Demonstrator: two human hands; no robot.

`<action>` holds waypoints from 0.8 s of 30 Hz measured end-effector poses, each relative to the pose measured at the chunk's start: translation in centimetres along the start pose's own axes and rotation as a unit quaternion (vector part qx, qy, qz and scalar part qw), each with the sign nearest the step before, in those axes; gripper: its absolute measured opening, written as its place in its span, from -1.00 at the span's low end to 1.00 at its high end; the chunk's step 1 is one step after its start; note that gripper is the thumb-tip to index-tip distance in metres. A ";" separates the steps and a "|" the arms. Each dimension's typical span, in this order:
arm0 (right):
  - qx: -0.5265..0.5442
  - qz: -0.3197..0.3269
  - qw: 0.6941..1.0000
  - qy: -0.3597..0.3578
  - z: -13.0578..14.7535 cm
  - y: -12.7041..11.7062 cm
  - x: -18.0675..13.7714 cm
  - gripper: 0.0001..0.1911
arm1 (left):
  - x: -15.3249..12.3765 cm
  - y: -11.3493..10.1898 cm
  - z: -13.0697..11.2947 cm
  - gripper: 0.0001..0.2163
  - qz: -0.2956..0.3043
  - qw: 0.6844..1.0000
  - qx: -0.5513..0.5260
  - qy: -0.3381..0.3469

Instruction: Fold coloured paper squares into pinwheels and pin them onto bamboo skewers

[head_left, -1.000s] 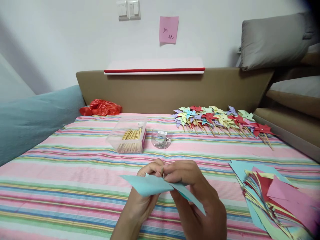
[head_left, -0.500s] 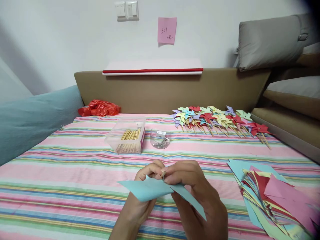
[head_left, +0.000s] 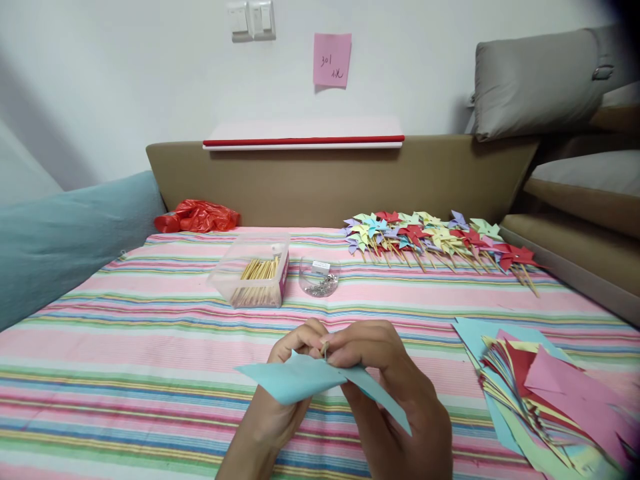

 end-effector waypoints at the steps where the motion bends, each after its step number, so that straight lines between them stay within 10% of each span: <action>1: 0.000 0.001 1.000 0.003 0.0 0.0 0.0 -0.72 | 0.0 -0.1 0.0 -0.87 0.002 1.000 0.000 0.001; 24: 0.065 -0.038 0.996 0.046 -0.7 1.0 -1.0 -0.81 | 0.4 -0.8 -0.2 -0.89 -0.002 0.994 0.093 0.054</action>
Point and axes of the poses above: each hand's wrist, its own x-axis towards the middle knuckle, its own y-axis out of the palm, z = x × y, the point moved 1 cm from there along x, towards the middle knuckle, and after that the axes turned 9 degrees about x, right-handed, at the moved point
